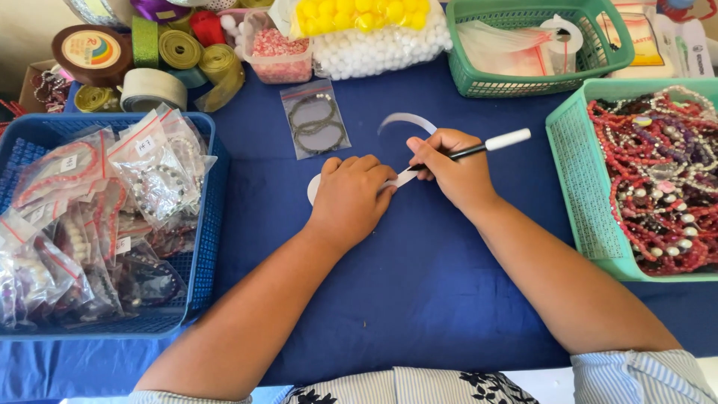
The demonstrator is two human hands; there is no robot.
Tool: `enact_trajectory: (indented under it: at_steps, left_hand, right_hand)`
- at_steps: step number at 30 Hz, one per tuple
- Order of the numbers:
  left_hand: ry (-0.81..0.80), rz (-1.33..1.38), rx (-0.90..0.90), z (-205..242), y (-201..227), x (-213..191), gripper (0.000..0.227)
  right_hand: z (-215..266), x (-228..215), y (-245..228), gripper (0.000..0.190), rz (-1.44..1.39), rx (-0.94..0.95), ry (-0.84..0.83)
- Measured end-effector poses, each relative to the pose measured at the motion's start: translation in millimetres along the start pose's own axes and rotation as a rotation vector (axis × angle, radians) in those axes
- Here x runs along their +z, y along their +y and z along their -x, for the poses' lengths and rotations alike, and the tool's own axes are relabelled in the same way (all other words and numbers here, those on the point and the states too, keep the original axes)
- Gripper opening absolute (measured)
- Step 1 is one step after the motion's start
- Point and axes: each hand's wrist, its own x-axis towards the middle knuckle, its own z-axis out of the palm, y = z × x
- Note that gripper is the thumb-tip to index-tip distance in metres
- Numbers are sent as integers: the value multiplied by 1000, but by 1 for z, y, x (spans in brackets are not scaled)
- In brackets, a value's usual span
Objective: The person writes codes on a white tape with a marker and places the labeled strips into plastic bags containing beaded bracelets.
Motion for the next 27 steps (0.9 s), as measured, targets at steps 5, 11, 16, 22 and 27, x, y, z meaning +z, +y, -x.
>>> enact_trajectory:
  at_steps: [5, 11, 16, 22, 27]
  left_hand:
    - [1, -10, 9, 1, 0, 3, 15]
    - [2, -11, 8, 0, -1, 2, 15]
    - [3, -4, 7, 1, -1, 2, 15]
    - [-4, -1, 1, 1, -1, 2, 15]
    - [2, 1, -1, 1, 0, 2, 15]
  right_hand:
    - [2, 4, -6, 33, 98, -14, 2]
    - [1, 6, -4, 34, 131, -37, -6]
    - [1, 8, -7, 34, 150, -24, -1]
    - [4, 7, -10, 38, 183, -53, 21]
    - [2, 7, -6, 36, 177, -65, 19]
